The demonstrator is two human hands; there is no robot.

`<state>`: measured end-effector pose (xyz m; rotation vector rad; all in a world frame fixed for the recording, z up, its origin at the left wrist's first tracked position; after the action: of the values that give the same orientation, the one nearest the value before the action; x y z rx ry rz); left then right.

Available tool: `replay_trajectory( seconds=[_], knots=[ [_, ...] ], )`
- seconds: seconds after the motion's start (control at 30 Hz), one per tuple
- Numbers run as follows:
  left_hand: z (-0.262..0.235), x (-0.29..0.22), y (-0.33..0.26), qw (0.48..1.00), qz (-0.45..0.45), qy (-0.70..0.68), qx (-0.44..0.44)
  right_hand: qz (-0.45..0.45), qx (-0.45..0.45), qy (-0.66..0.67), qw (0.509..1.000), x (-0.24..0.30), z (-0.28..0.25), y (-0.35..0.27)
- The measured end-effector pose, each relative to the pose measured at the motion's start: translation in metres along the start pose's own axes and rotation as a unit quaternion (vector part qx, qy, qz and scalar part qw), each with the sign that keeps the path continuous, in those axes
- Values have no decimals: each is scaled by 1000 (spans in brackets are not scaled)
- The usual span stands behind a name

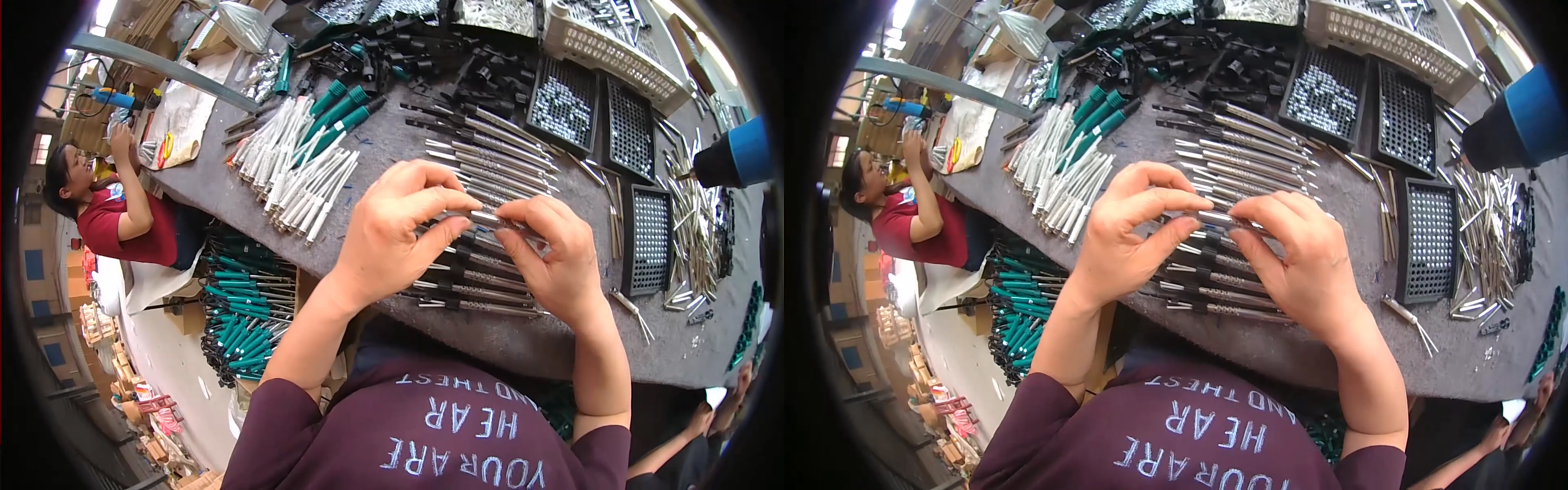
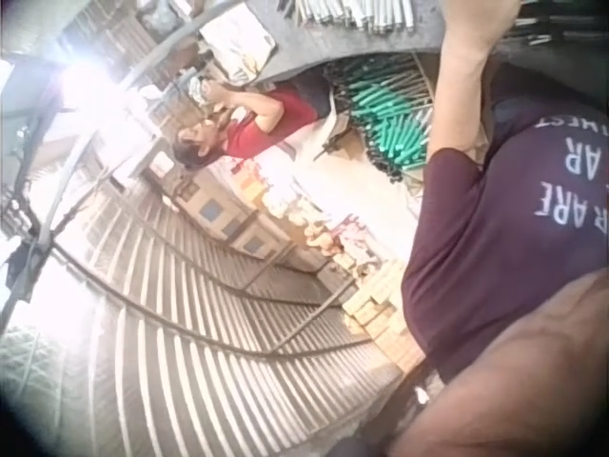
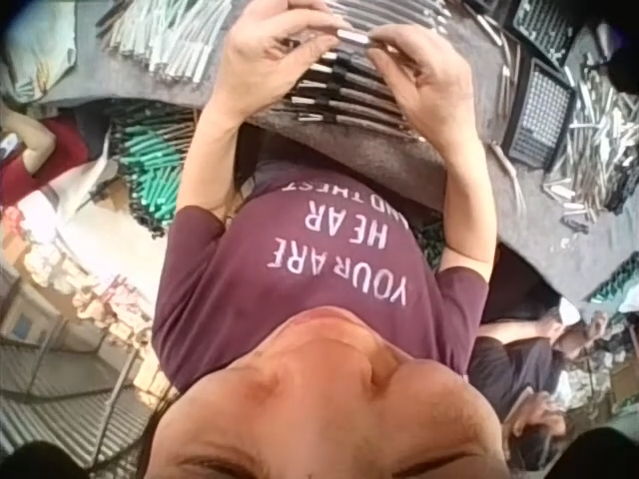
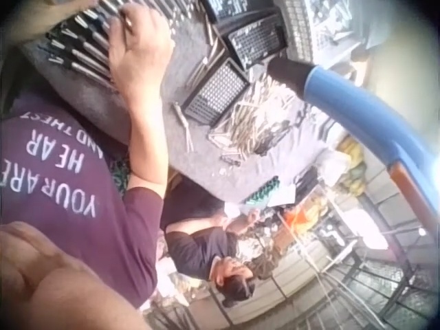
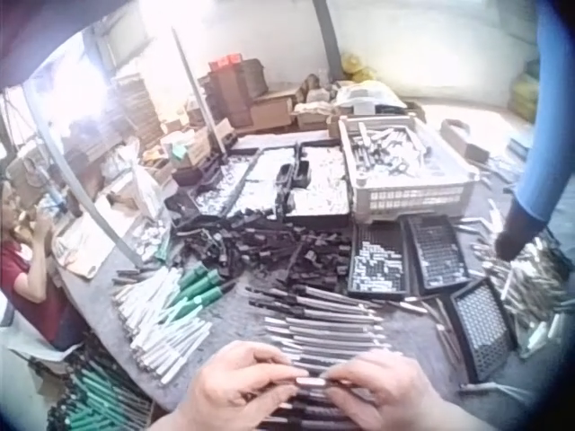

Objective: Assembling metal pins and plastic components into a larger hardware unit on a workbench.

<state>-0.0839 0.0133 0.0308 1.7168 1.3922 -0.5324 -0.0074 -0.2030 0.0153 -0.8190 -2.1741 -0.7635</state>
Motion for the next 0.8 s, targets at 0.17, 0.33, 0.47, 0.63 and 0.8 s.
replay_trajectory(
  seconds=[0.17,0.33,0.47,0.63,0.8],
  knots=[
    [-4,-1,1,999,-36,-14,6,-50,-20,-12,998,-4,3,4],
    [-2,-1,2,999,3,5,-31,-44,-15,-3,999,-5,6,5],
    [0,-1,3,999,13,-6,-32,-56,-20,-21,998,-3,3,4],
    [-1,-3,1,1000,3,6,-15,-82,-42,-41,995,-2,1,4],
    [-2,-1,1,1000,24,11,-7,-50,-54,13,997,-5,7,2]
  ],
)
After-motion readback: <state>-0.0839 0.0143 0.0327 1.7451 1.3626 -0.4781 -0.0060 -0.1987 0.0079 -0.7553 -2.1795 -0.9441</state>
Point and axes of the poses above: each hand's wrist, its own y-axis towards the middle knuckle, its own z-axis out of the palm, x = y × z, the point moved 1 cm from there along y, towards the middle knuckle, and after that the axes turned 6 degrees about -y, right-handed, at the moved point
